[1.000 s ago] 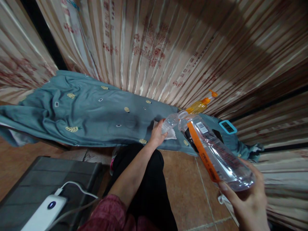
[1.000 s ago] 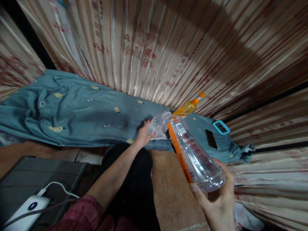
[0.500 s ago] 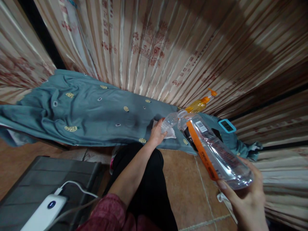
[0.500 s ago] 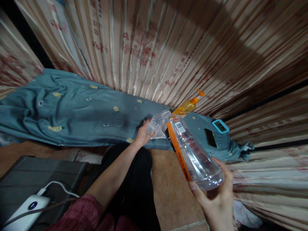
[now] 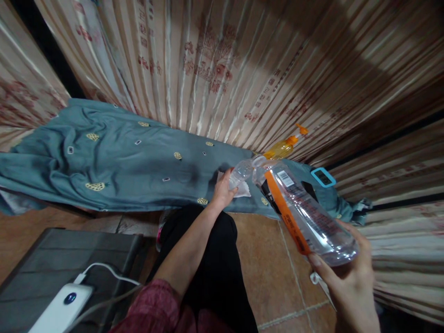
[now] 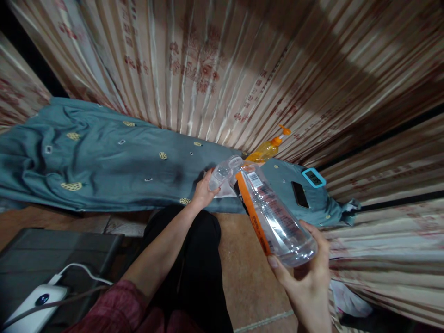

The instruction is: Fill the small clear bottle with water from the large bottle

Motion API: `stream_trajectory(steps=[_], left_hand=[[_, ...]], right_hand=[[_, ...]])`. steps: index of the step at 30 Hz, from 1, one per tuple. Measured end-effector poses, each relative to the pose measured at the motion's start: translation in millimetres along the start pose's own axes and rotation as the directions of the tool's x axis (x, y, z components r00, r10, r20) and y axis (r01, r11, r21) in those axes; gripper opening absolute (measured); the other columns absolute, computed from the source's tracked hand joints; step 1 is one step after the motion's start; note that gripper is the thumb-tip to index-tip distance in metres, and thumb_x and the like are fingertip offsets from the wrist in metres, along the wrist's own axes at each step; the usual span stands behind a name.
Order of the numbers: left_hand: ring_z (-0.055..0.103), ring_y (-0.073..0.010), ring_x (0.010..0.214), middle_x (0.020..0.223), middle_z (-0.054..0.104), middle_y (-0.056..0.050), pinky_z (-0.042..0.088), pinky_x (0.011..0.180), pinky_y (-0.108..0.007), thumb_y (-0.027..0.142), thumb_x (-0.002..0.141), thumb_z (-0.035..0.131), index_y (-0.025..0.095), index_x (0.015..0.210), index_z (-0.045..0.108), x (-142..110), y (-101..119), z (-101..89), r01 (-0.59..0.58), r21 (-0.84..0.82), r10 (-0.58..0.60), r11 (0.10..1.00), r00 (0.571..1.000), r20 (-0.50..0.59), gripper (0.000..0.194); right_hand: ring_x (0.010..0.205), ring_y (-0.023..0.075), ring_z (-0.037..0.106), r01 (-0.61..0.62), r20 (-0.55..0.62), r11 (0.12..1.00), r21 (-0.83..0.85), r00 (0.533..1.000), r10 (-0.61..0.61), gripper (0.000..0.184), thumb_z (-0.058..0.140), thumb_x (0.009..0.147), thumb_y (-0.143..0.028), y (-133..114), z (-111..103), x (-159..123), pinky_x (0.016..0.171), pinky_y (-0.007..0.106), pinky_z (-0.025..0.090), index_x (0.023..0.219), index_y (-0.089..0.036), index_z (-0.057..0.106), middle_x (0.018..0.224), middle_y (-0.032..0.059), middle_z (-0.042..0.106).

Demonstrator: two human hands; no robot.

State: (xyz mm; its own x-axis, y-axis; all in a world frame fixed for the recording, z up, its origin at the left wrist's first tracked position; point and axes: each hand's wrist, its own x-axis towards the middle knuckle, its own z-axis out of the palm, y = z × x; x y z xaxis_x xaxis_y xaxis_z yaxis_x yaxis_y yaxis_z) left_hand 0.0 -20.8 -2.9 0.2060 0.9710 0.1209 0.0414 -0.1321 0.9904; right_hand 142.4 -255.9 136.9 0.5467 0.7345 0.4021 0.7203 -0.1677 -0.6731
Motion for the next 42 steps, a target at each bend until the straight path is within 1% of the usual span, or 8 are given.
stream_trajectory(steps=[8, 12, 18, 22, 27, 31, 36, 42], left_hand=[[0.064, -0.0287, 0.128, 0.135, 0.068, -0.011, 0.048, 0.114, -0.042, 0.006, 0.071, 0.073, 0.019, 0.143, 0.055, 0.6, -2.8, -1.3, -0.016, 0.099, 0.013, 0.995, 1.000, 0.024, 0.075], [0.064, -0.0273, 0.127, 0.134, 0.069, -0.008, 0.048, 0.114, -0.043, 0.006, 0.071, 0.074, 0.024, 0.141, 0.056, 0.9, -2.9, -1.4, -0.017, 0.094, 0.015, 0.995, 1.000, 0.017, 0.074], [0.066, -0.0283, 0.125, 0.131, 0.069, -0.010, 0.051, 0.111, -0.043, 0.004, 0.069, 0.076, 0.020, 0.140, 0.058, 1.5, -4.1, -1.0, -0.031, 0.087, 0.031, 0.996, 1.000, 0.002, 0.075], [0.066, -0.0275, 0.125, 0.133, 0.069, -0.008, 0.050, 0.112, -0.045, 0.004, 0.070, 0.075, 0.022, 0.141, 0.056, 1.7, -5.2, -0.9, -0.035, 0.099, 0.034, 0.994, 0.999, 0.008, 0.075], [0.065, -0.0271, 0.126, 0.134, 0.069, -0.008, 0.050, 0.112, -0.042, 0.005, 0.072, 0.074, 0.023, 0.142, 0.055, 1.2, -4.3, -1.5, -0.025, 0.120, 0.023, 0.992, 0.999, 0.023, 0.075], [0.064, -0.0266, 0.128, 0.136, 0.068, -0.008, 0.049, 0.112, -0.039, 0.005, 0.072, 0.073, 0.023, 0.142, 0.055, 0.6, -2.4, -2.1, -0.033, 0.130, 0.029, 0.991, 0.999, 0.030, 0.075], [0.064, -0.0268, 0.126, 0.135, 0.068, -0.008, 0.049, 0.113, -0.041, 0.005, 0.073, 0.074, 0.023, 0.143, 0.054, 0.3, -2.4, -1.7, -0.039, 0.136, 0.035, 0.990, 0.999, 0.034, 0.075], [0.066, -0.0272, 0.124, 0.132, 0.069, -0.009, 0.052, 0.110, -0.040, 0.004, 0.069, 0.075, 0.020, 0.141, 0.057, 1.3, -4.7, 0.0, -0.036, 0.104, 0.036, 0.994, 0.999, -0.001, 0.076]], right_hand=[[0.115, 0.0342, 0.063, 0.050, -0.002, 0.999, 0.009, 0.999, -0.050, 0.085, 0.085, 0.064, -0.056, 1.3, 3.3, 1.9, 0.099, 0.053, 0.051, 0.134, -0.020, 0.053, 0.129, 0.0145, 0.060], [0.115, 0.0342, 0.063, 0.072, -0.007, 0.997, -0.003, 0.997, -0.072, 0.086, 0.084, 0.065, -0.058, 1.1, 4.2, 0.7, 0.098, 0.052, 0.052, 0.135, -0.019, 0.052, 0.129, 0.0150, 0.060], [0.111, 0.0311, 0.065, 0.098, -0.018, 0.995, -0.018, 0.995, -0.099, 0.082, 0.081, 0.068, -0.060, 3.9, 4.3, 1.1, 0.093, 0.048, 0.054, 0.134, -0.019, 0.053, 0.126, 0.0138, 0.062], [0.114, 0.0324, 0.063, 0.101, -0.007, 0.995, -0.012, 0.995, -0.101, 0.082, 0.083, 0.067, -0.057, 5.7, 4.1, 1.9, 0.098, 0.051, 0.051, 0.134, -0.019, 0.053, 0.129, 0.0145, 0.061], [0.112, 0.0312, 0.064, 0.105, -0.007, 0.994, -0.005, 0.994, -0.105, 0.081, 0.083, 0.068, -0.056, 3.1, 3.9, 1.2, 0.094, 0.047, 0.053, 0.134, -0.020, 0.054, 0.127, 0.0135, 0.061], [0.111, 0.0321, 0.064, 0.098, -0.013, 0.995, -0.018, 0.995, -0.099, 0.085, 0.084, 0.065, -0.059, 4.4, 3.8, 0.6, 0.095, 0.048, 0.053, 0.135, -0.020, 0.054, 0.127, 0.0134, 0.062], [0.113, 0.0337, 0.063, 0.084, -0.017, 0.996, -0.004, 0.996, -0.084, 0.084, 0.083, 0.066, -0.059, 6.1, 3.6, 0.7, 0.096, 0.050, 0.052, 0.135, -0.020, 0.054, 0.128, 0.0143, 0.061], [0.112, 0.0347, 0.063, 0.068, -0.018, 0.998, -0.003, 0.997, -0.068, 0.085, 0.084, 0.065, -0.059, 4.5, 3.1, 1.2, 0.096, 0.053, 0.051, 0.134, -0.020, 0.054, 0.127, 0.0148, 0.061]])
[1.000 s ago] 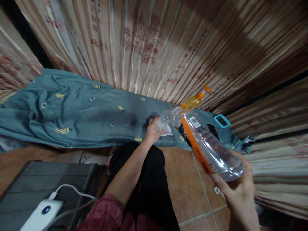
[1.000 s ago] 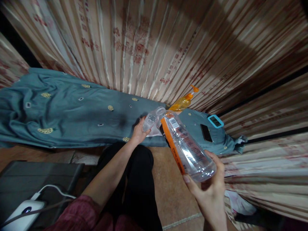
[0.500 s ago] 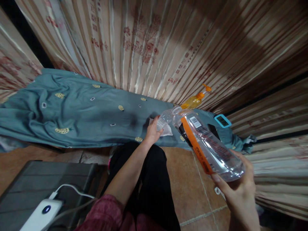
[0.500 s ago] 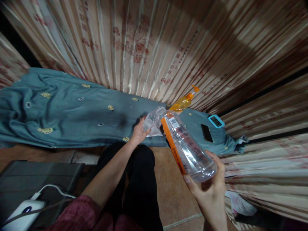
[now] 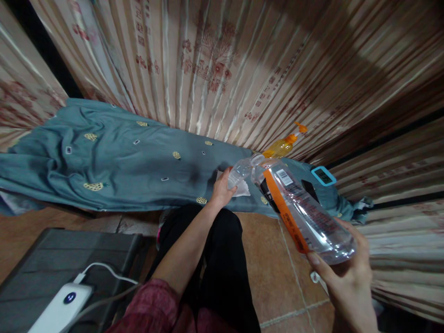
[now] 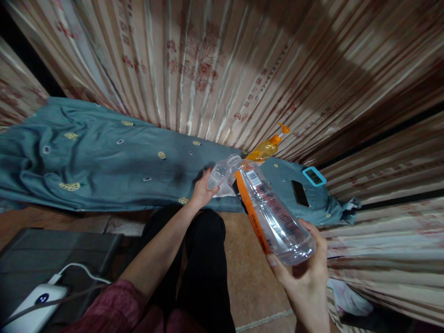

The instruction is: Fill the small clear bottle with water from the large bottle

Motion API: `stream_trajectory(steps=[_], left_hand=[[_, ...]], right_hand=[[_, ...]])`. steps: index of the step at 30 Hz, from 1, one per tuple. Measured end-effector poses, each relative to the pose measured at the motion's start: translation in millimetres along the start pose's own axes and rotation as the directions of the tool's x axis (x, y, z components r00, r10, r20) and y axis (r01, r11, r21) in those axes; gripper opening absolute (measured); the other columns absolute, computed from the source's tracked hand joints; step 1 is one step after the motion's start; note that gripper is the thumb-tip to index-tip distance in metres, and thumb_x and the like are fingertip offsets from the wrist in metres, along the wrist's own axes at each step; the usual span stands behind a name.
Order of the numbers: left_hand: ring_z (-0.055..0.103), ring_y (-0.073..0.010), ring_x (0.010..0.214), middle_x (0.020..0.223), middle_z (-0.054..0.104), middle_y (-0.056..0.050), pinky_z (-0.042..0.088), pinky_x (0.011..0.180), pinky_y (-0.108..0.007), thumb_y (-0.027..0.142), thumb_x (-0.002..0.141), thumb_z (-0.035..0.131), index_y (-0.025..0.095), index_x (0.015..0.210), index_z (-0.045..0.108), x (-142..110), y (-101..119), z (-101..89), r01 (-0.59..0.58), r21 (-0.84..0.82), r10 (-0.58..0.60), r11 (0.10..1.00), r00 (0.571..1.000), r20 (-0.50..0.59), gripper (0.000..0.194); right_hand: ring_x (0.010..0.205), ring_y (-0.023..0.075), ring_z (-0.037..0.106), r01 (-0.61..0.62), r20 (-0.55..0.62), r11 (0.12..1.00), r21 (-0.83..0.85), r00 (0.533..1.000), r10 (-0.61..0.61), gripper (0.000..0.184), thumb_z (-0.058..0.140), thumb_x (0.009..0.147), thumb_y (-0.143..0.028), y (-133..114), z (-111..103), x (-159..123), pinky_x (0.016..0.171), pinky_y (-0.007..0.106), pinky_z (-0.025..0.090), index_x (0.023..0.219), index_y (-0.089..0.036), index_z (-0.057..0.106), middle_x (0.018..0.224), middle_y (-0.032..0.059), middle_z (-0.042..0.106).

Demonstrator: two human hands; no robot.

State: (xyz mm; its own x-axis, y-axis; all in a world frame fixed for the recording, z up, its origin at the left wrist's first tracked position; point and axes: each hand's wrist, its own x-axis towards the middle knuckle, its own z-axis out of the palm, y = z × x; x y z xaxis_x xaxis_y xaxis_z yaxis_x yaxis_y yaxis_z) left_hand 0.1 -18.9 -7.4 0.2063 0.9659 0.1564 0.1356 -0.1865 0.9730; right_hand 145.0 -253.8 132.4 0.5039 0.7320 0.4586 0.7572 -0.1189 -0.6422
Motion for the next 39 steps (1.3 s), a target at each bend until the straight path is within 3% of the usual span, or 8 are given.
stream_trajectory(steps=[7, 16, 22, 39], left_hand=[[0.065, -0.0273, 0.127, 0.135, 0.069, -0.009, 0.050, 0.113, -0.043, 0.003, 0.070, 0.074, 0.023, 0.142, 0.056, 0.7, -0.5, 0.1, 0.008, 0.000, -0.008, 1.000, 1.000, 0.021, 0.077], [0.065, -0.0273, 0.126, 0.135, 0.069, -0.010, 0.049, 0.112, -0.041, 0.003, 0.071, 0.073, 0.021, 0.141, 0.055, -0.8, 4.1, -2.3, 0.006, 0.027, -0.007, 1.000, 0.999, 0.040, 0.074], [0.065, -0.0273, 0.126, 0.136, 0.069, -0.009, 0.050, 0.111, -0.040, 0.003, 0.071, 0.074, 0.022, 0.141, 0.055, -0.9, 4.0, -1.9, 0.008, 0.016, -0.009, 1.000, 0.999, 0.037, 0.076], [0.066, -0.0269, 0.126, 0.136, 0.069, -0.009, 0.050, 0.111, -0.041, 0.002, 0.071, 0.074, 0.022, 0.140, 0.057, -1.3, 3.5, -0.8, 0.012, -0.013, -0.012, 1.000, 1.000, 0.022, 0.074]], right_hand=[[0.112, 0.0341, 0.063, 0.038, 0.014, 0.998, -0.040, 0.999, -0.037, 0.084, 0.081, 0.068, -0.061, 4.5, -0.6, 0.1, 0.095, 0.052, 0.051, 0.136, -0.021, 0.053, 0.127, 0.0145, 0.061], [0.113, 0.0347, 0.063, -0.063, 0.013, 0.998, 0.028, 0.998, 0.063, 0.088, 0.085, 0.062, -0.058, 2.2, -0.3, 0.8, 0.098, 0.053, 0.050, 0.135, -0.020, 0.053, 0.127, 0.0143, 0.061], [0.111, 0.0325, 0.063, -0.004, 0.009, 1.000, 0.007, 1.000, 0.004, 0.085, 0.083, 0.065, -0.057, 0.4, -1.1, 0.7, 0.094, 0.048, 0.052, 0.135, -0.020, 0.053, 0.126, 0.0130, 0.061], [0.119, 0.0361, 0.059, -0.020, 0.050, 1.000, -0.002, 0.999, 0.020, 0.086, 0.082, 0.068, -0.058, 8.6, -4.3, 0.4, 0.103, 0.058, 0.046, 0.139, -0.022, 0.049, 0.135, 0.0146, 0.056]])
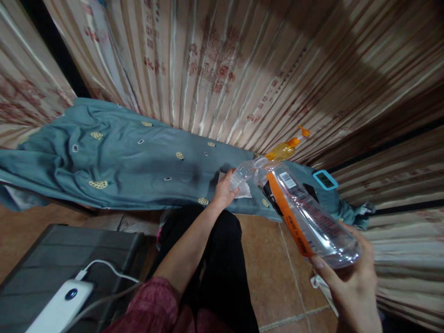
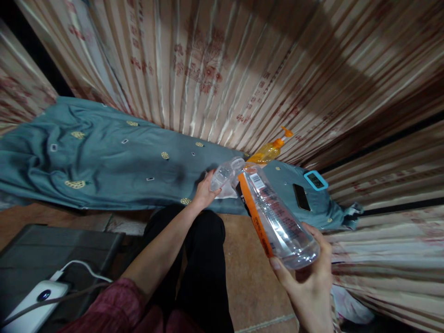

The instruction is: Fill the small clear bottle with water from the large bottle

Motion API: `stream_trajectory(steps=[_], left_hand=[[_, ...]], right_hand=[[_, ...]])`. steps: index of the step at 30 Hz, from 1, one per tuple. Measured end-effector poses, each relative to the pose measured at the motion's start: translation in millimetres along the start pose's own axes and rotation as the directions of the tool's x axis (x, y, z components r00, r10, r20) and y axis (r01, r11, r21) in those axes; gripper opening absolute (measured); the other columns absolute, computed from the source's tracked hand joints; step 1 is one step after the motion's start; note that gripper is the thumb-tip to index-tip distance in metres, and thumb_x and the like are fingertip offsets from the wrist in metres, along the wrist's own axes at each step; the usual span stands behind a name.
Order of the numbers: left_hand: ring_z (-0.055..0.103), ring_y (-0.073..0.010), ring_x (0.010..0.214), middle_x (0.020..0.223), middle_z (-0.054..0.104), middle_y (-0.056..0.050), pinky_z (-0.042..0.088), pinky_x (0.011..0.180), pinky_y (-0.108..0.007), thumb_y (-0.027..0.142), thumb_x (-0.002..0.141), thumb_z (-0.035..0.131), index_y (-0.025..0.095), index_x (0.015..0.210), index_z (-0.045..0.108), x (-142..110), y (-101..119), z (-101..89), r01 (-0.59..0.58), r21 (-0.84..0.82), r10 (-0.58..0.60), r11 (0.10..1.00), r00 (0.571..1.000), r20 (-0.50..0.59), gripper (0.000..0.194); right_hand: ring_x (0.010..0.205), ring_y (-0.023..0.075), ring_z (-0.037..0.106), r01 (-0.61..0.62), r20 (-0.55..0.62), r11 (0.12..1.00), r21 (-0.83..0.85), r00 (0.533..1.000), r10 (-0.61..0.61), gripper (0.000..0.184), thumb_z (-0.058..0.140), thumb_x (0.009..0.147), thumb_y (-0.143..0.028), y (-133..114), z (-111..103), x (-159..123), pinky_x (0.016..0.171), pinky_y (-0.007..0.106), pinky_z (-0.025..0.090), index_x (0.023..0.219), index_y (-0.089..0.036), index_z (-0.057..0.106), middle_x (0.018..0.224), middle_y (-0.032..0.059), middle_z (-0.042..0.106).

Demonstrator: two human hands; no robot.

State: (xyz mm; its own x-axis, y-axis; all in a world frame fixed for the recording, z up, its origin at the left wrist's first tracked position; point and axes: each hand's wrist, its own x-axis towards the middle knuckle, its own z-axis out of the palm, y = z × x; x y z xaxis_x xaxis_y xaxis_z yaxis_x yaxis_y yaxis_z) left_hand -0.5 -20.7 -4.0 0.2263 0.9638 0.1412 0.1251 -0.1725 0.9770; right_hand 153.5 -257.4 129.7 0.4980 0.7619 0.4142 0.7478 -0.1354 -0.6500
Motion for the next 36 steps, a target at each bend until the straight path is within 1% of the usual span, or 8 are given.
stream_trajectory(steps=[7, 10, 13, 16, 19, 24, 28, 36], left_hand=[[0.065, -0.0275, 0.128, 0.137, 0.070, -0.008, 0.050, 0.113, -0.042, 0.001, 0.069, 0.076, 0.025, 0.140, 0.058, 0.2, -0.3, -0.6, -0.010, -0.012, 0.010, 1.000, 1.000, -0.006, 0.076], [0.065, -0.0267, 0.127, 0.135, 0.070, -0.010, 0.051, 0.112, -0.040, 0.002, 0.070, 0.076, 0.023, 0.140, 0.058, 0.2, 0.1, -0.7, -0.016, -0.011, 0.016, 1.000, 1.000, -0.005, 0.075], [0.065, -0.0267, 0.128, 0.136, 0.068, -0.011, 0.050, 0.113, -0.042, 0.002, 0.071, 0.075, 0.019, 0.142, 0.056, 0.2, -0.3, -0.4, -0.018, 0.008, 0.018, 1.000, 1.000, 0.007, 0.075], [0.064, -0.0270, 0.129, 0.138, 0.068, -0.010, 0.049, 0.114, -0.044, 0.003, 0.072, 0.074, 0.023, 0.143, 0.055, 0.1, -1.3, 0.1, -0.019, 0.003, 0.019, 1.000, 1.000, 0.007, 0.076], [0.064, -0.0274, 0.129, 0.137, 0.069, -0.008, 0.050, 0.113, -0.044, 0.002, 0.071, 0.075, 0.025, 0.141, 0.056, 0.0, -1.5, 0.3, -0.020, -0.014, 0.020, 1.000, 1.000, -0.004, 0.076], [0.065, -0.0275, 0.128, 0.137, 0.069, -0.010, 0.050, 0.112, -0.043, 0.003, 0.071, 0.074, 0.022, 0.141, 0.056, -0.1, 0.2, -0.3, -0.008, -0.004, 0.008, 1.000, 1.000, 0.007, 0.074], [0.065, -0.0264, 0.128, 0.137, 0.069, -0.008, 0.049, 0.112, -0.041, 0.002, 0.071, 0.073, 0.023, 0.141, 0.056, 0.0, 0.8, -0.4, 0.004, 0.011, -0.004, 1.000, 1.000, 0.014, 0.075], [0.064, -0.0265, 0.128, 0.137, 0.068, -0.007, 0.049, 0.112, -0.039, 0.003, 0.070, 0.074, 0.024, 0.140, 0.057, 0.2, 0.0, 0.2, 0.000, 0.001, 0.000, 1.000, 1.000, -0.001, 0.075]], right_hand=[[0.116, 0.0340, 0.061, 0.001, -0.017, 1.000, 0.010, 1.000, -0.001, 0.086, 0.083, 0.066, -0.057, -4.4, 0.6, 1.3, 0.100, 0.053, 0.048, 0.137, -0.021, 0.051, 0.132, 0.0137, 0.059], [0.118, 0.0358, 0.060, -0.018, -0.014, 1.000, 0.023, 1.000, 0.018, 0.088, 0.084, 0.064, -0.057, -3.4, 0.2, 1.6, 0.101, 0.056, 0.048, 0.138, -0.021, 0.051, 0.133, 0.0143, 0.058], [0.117, 0.0357, 0.061, -0.008, -0.022, 1.000, 0.007, 1.000, 0.009, 0.088, 0.083, 0.065, -0.058, -3.1, -0.1, 1.7, 0.099, 0.055, 0.048, 0.137, -0.020, 0.051, 0.133, 0.0148, 0.059], [0.115, 0.0342, 0.061, 0.006, -0.022, 1.000, -0.016, 1.000, -0.006, 0.085, 0.081, 0.068, -0.059, -4.7, 0.1, 1.1, 0.098, 0.052, 0.050, 0.137, -0.020, 0.052, 0.132, 0.0143, 0.059], [0.116, 0.0354, 0.061, -0.002, -0.023, 1.000, -0.007, 1.000, 0.002, 0.087, 0.081, 0.067, -0.060, -6.1, 0.7, 0.8, 0.097, 0.053, 0.050, 0.138, -0.020, 0.051, 0.132, 0.0149, 0.059], [0.116, 0.0360, 0.061, -0.030, -0.019, 1.000, 0.011, 0.999, 0.030, 0.088, 0.083, 0.065, -0.059, -6.0, 0.6, 1.3, 0.099, 0.055, 0.048, 0.137, -0.020, 0.051, 0.132, 0.0154, 0.059], [0.116, 0.0338, 0.061, 0.001, -0.027, 1.000, -0.029, 1.000, -0.002, 0.086, 0.082, 0.066, -0.061, -7.4, 0.6, 1.4, 0.099, 0.052, 0.050, 0.136, -0.020, 0.052, 0.132, 0.0139, 0.059], [0.114, 0.0328, 0.063, 0.009, -0.029, 1.000, -0.001, 1.000, -0.009, 0.084, 0.083, 0.066, -0.059, -9.4, 1.5, 1.5, 0.095, 0.049, 0.052, 0.135, -0.022, 0.052, 0.129, 0.0128, 0.060]])
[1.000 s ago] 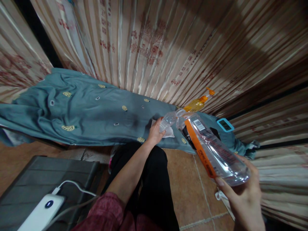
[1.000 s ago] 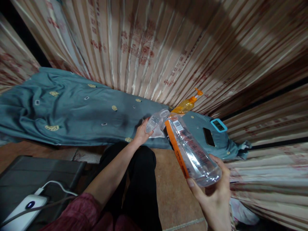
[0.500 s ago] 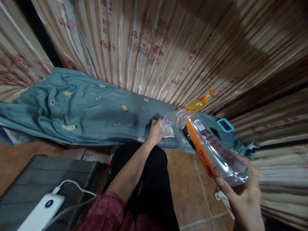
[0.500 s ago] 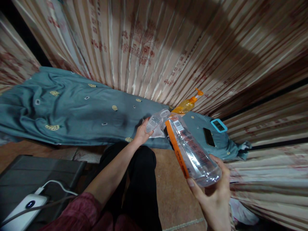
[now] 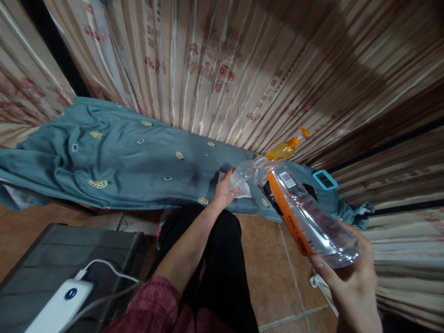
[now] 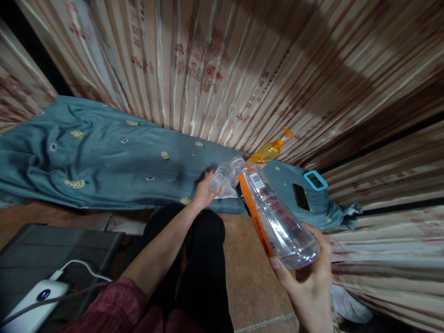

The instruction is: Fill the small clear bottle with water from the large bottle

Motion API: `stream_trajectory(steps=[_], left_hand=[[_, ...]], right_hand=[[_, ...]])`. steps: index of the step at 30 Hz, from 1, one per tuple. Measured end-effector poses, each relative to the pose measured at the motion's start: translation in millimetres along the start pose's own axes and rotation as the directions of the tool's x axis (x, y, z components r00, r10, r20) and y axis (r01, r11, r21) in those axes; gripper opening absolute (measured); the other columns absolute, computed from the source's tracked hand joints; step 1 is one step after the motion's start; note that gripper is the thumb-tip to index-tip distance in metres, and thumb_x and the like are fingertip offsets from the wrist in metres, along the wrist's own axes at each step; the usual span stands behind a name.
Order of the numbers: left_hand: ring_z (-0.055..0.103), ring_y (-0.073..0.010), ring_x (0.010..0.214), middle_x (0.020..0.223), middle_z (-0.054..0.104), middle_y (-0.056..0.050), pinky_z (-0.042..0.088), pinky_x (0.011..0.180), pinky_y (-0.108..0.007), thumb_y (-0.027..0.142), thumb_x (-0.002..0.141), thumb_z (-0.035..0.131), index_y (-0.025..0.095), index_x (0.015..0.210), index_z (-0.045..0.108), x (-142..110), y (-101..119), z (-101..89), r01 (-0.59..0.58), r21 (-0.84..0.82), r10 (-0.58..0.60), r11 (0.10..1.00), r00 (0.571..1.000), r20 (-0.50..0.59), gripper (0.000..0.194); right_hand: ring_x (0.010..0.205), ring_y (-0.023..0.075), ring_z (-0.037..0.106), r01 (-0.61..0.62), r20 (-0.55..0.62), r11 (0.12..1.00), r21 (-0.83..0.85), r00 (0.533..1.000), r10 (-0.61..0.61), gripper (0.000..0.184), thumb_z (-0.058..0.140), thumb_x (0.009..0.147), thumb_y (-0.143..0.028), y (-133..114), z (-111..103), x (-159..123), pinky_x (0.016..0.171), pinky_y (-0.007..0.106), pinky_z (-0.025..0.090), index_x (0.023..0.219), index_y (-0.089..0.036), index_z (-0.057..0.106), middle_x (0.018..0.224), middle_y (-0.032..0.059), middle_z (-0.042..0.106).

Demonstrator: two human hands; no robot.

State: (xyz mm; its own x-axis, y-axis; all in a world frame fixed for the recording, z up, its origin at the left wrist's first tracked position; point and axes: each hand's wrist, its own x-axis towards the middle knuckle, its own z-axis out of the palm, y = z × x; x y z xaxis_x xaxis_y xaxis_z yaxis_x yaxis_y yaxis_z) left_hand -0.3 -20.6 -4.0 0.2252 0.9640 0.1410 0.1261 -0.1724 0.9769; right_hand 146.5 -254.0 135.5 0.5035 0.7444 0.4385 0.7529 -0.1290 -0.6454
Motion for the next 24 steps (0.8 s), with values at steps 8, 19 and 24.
stream_trajectory(steps=[8, 19, 24], left_hand=[[0.065, -0.0267, 0.127, 0.137, 0.068, -0.008, 0.050, 0.111, -0.040, 0.003, 0.071, 0.073, 0.022, 0.142, 0.055, 0.0, 0.6, -0.4, -0.002, 0.027, 0.002, 1.000, 1.000, 0.012, 0.075], [0.066, -0.0267, 0.124, 0.133, 0.070, -0.008, 0.051, 0.109, -0.039, 0.003, 0.070, 0.074, 0.023, 0.138, 0.059, -0.7, 0.2, -0.3, -0.002, -0.006, 0.002, 1.000, 1.000, -0.002, 0.073], [0.065, -0.0254, 0.126, 0.134, 0.070, -0.006, 0.049, 0.112, -0.039, 0.002, 0.070, 0.073, 0.024, 0.140, 0.057, -0.9, 2.3, -0.9, 0.011, -0.003, -0.011, 1.000, 1.000, 0.002, 0.075]], right_hand=[[0.115, 0.0347, 0.062, -0.046, 0.007, 0.999, 0.020, 0.999, 0.045, 0.089, 0.085, 0.062, -0.058, 1.1, -1.7, 0.4, 0.098, 0.053, 0.049, 0.136, -0.021, 0.051, 0.131, 0.0140, 0.060], [0.119, 0.0370, 0.060, -0.040, 0.013, 0.999, 0.003, 0.999, 0.040, 0.091, 0.084, 0.063, -0.059, 4.4, -2.7, 0.4, 0.102, 0.056, 0.047, 0.138, -0.020, 0.052, 0.134, 0.0154, 0.059], [0.115, 0.0347, 0.062, -0.002, 0.014, 1.000, -0.025, 1.000, 0.002, 0.087, 0.083, 0.066, -0.060, 4.4, -4.0, 0.0, 0.097, 0.052, 0.051, 0.137, -0.021, 0.052, 0.131, 0.0142, 0.061]])
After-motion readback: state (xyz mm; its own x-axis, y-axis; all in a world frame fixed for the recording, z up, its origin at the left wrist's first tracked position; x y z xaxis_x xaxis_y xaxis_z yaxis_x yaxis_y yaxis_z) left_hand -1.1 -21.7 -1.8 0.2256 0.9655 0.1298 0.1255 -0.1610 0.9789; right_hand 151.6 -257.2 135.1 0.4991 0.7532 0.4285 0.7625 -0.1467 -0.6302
